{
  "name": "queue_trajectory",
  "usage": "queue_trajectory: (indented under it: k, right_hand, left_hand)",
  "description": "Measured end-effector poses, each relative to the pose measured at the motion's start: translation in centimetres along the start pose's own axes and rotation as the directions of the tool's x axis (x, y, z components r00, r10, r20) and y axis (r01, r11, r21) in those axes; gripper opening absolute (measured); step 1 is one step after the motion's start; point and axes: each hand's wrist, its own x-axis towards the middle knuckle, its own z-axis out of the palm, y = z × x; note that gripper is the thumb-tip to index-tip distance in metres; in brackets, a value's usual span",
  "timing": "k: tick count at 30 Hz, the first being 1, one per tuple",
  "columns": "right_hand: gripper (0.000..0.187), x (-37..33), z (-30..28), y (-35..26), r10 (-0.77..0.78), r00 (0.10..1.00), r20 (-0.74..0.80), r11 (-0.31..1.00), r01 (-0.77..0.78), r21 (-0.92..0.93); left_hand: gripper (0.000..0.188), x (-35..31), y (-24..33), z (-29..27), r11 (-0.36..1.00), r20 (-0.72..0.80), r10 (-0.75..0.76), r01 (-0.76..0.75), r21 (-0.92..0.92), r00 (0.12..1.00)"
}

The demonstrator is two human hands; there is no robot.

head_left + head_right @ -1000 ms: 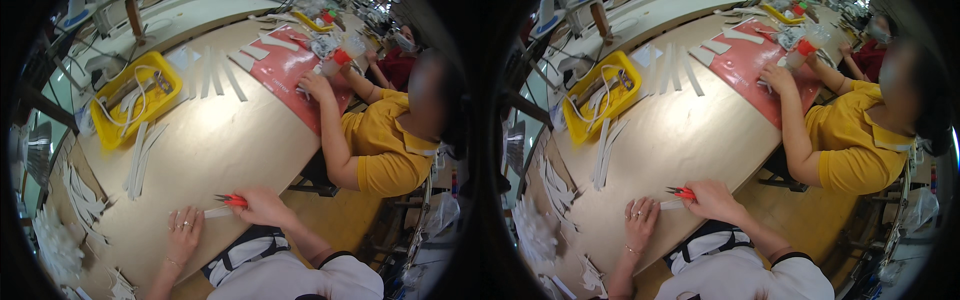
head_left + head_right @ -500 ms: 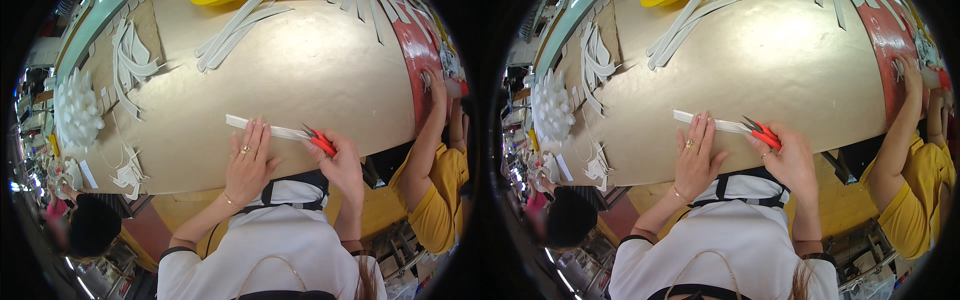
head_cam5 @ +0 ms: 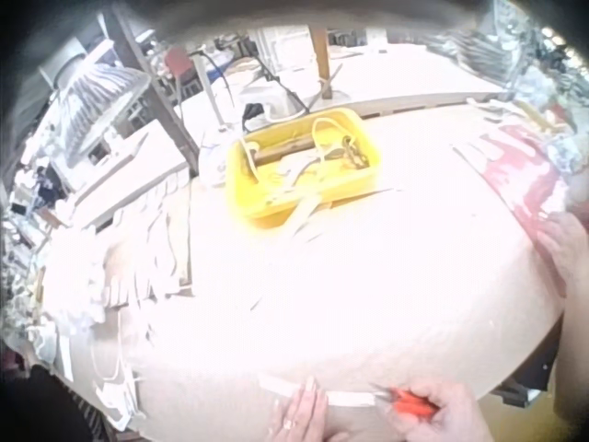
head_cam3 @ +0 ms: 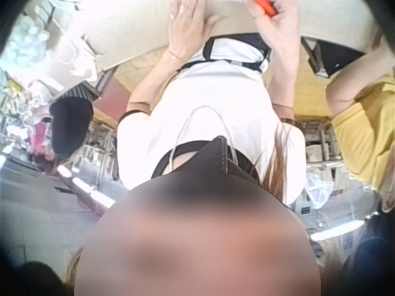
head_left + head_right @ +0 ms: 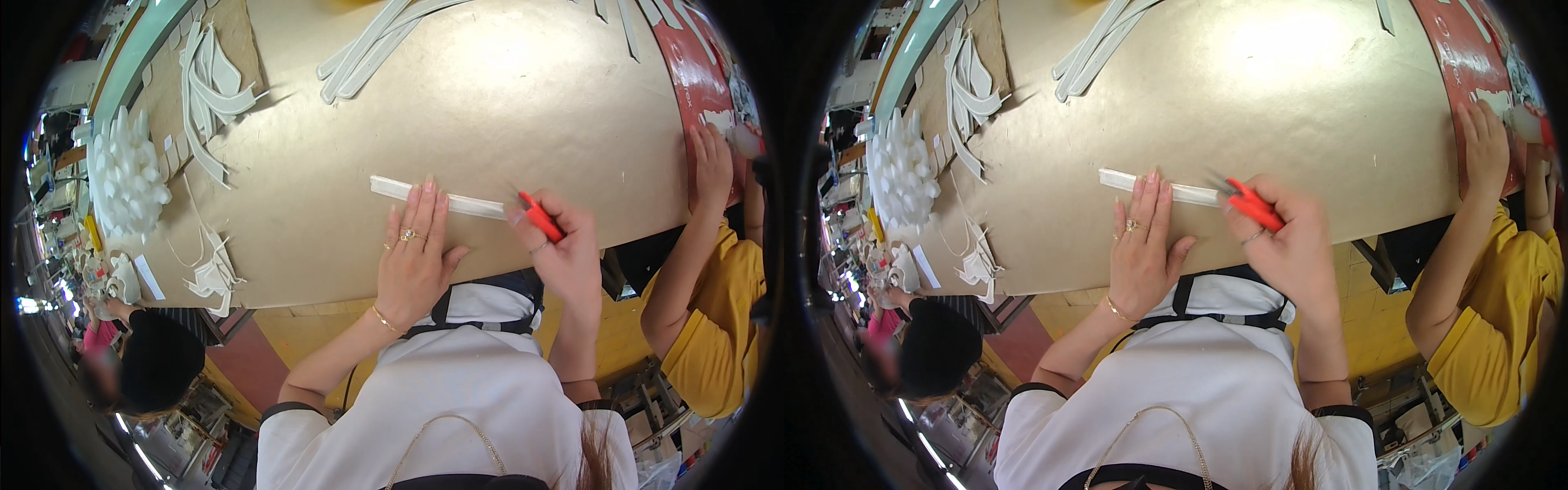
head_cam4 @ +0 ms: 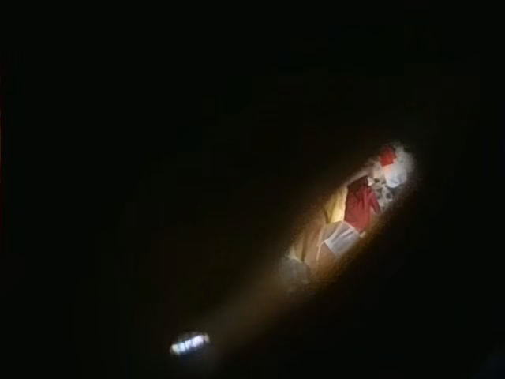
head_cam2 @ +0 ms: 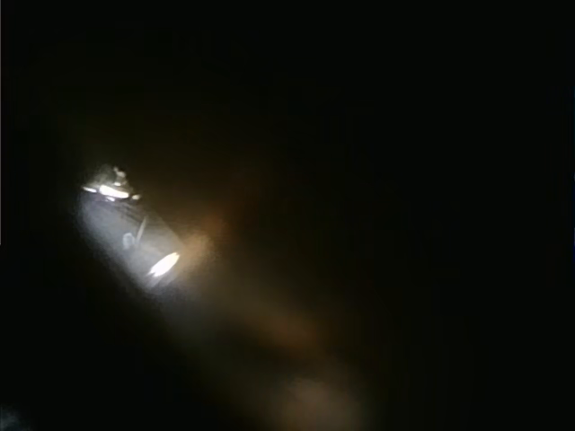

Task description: The person uses red-handled scissors to trim white fabric straps on a worktable. They repeatedly pick up straps, cut them to length, and place the trimmed pieces on the table. A coworker is visible across the table also working with similar materials.

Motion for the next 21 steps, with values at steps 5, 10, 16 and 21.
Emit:
queue_trajectory:
  k: [5,10,16,21]
  right_hand:
    - [0.022,1.1,-0.7,0.7,0.176,0.984,-0.011,0.975,-0.176,-0.136]
    - [0.021,0.4,0.2,-0.6,-0.01,1.0,-0.011,0.999,0.011,0.032]
    - [0.024,0.3,-0.3,-0.3,-0.026,0.999,-0.024,0.998,0.025,-0.054]
    - [0.028,-0.6,-1.7,1.4,0.05,0.998,-0.048,0.953,-0.062,-0.297]
  left_hand:
    - [0.062,0.0,-0.7,-0.1,0.997,-0.009,0.042,-0.042,-0.069,0.999]
    - [0.061,0.1,-0.3,-0.5,0.999,0.029,0.044,-0.044,0.003,0.999]
    - [0.062,0.1,-0.2,-0.6,0.999,0.029,0.042,-0.043,0.03,0.999]
    - [0.063,0.0,-0.4,-0.1,0.998,-0.016,0.062,-0.061,0.005,0.998]
